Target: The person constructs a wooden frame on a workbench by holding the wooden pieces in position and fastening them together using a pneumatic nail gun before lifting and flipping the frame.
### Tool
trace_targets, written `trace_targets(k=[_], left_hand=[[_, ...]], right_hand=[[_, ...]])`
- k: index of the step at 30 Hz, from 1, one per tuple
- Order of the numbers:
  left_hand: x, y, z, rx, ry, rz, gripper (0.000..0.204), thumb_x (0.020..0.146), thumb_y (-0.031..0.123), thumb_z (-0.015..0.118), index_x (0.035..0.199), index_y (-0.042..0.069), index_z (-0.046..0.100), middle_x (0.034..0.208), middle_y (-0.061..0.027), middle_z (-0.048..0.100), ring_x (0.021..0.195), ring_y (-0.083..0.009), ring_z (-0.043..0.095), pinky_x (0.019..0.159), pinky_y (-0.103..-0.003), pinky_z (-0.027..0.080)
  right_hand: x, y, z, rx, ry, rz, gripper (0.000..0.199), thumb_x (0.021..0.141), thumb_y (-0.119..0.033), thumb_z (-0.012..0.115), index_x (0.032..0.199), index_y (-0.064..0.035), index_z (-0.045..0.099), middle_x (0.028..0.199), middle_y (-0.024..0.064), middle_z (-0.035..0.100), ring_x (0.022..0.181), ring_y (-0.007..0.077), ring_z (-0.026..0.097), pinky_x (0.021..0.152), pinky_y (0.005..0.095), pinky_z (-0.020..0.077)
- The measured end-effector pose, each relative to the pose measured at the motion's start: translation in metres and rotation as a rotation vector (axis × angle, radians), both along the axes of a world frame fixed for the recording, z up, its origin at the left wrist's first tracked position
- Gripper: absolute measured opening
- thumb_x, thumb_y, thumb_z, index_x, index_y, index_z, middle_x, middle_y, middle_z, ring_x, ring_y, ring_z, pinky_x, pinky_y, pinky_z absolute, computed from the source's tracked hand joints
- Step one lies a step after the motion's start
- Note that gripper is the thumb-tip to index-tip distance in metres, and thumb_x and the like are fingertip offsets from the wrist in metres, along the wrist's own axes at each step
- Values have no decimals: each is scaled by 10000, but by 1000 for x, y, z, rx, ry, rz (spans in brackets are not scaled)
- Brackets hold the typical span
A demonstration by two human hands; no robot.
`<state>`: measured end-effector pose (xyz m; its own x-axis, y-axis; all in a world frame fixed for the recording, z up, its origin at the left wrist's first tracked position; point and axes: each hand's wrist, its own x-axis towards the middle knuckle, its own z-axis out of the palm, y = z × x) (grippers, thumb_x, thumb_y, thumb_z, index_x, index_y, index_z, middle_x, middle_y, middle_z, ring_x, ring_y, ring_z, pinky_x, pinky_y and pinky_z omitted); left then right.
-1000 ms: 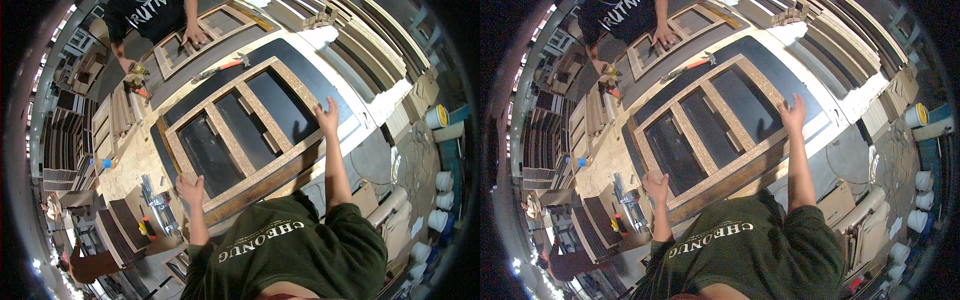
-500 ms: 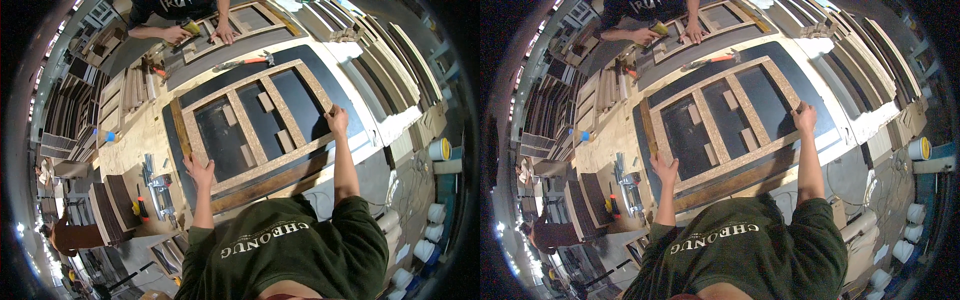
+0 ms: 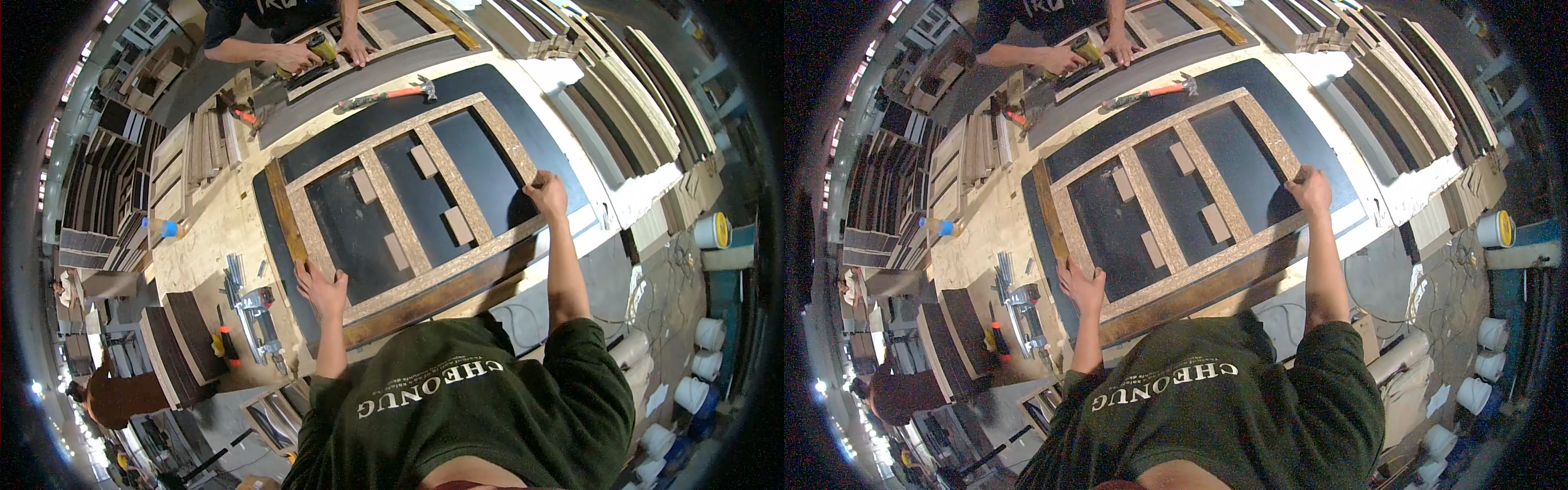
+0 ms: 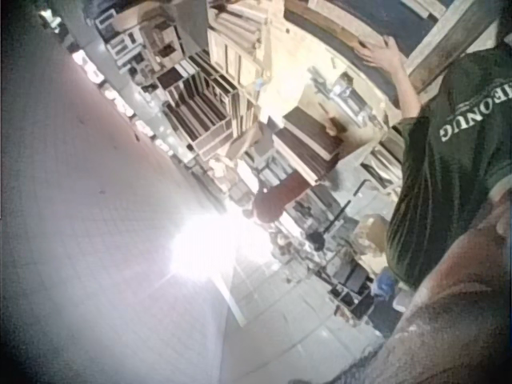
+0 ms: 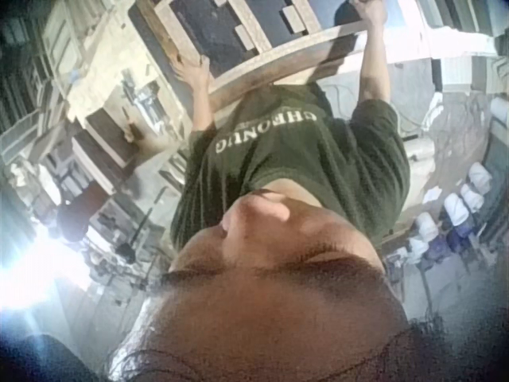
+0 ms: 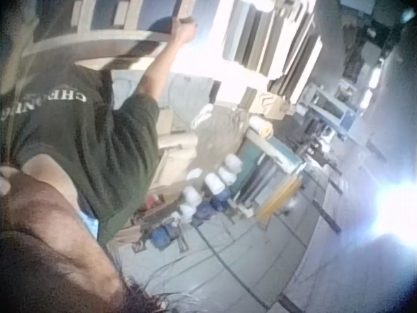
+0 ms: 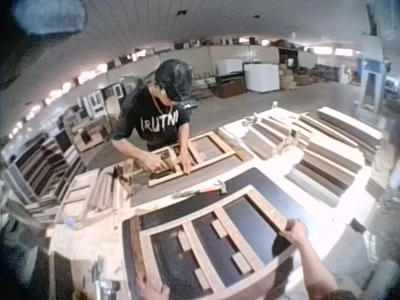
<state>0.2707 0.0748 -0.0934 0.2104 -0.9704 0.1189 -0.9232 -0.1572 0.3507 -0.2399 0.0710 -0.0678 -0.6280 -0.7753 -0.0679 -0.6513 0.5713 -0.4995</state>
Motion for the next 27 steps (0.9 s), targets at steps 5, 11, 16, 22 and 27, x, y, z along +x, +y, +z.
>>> trace_targets(k=[5, 11, 16, 22, 27], left_hand=[[0, 7, -6, -25, 54, -4, 811, 709, 238, 702, 1386, -22, 339, 1465, -163, 258, 1376, -352, 213, 1111, -562, 149], [-3, 12, -6, 45, -32, 18, 794, 742, 293, 653, 1389, -28, 324, 1444, -178, 305, 1387, -353, 214, 1090, -609, 169], [6, 13, -7, 3, -156, -9, 846, 756, 418, 684, 1425, 61, 310, 1467, -148, 290, 1379, -369, 227, 1055, -627, 220], [7, 18, -11, -16, -149, -41, 798, 766, 375, 677, 1411, 52, 337, 1462, -155, 304, 1369, -363, 247, 1055, -604, 240], [6, 17, -13, -81, -111, -39, 778, 751, 335, 677, 1393, 29, 361, 1438, -163, 344, 1352, -363, 273, 1067, -553, 253]], right_hand=[[-1, 7, 7, -7, 51, 14, 540, 635, -263, 812, 1087, -28, 633, 1011, 170, 648, 965, 317, 616, 851, 383, 478], [-3, 8, 0, 54, 72, 31, 592, 649, -295, 799, 1157, -60, 604, 1123, 189, 611, 1054, 337, 587, 909, 403, 470], [-2, 2, 5, 72, 54, 27, 606, 658, -329, 789, 1165, -57, 599, 1146, 190, 601, 1072, 342, 577, 925, 405, 465], [2, 8, -3, -5, 136, 26, 499, 697, -339, 772, 1085, -62, 623, 1063, 187, 598, 1015, 359, 575, 883, 413, 470], [7, 13, -10, 61, 102, -9, 555, 738, -349, 747, 1174, -58, 564, 1128, 199, 564, 1042, 373, 551, 897, 440, 460]])
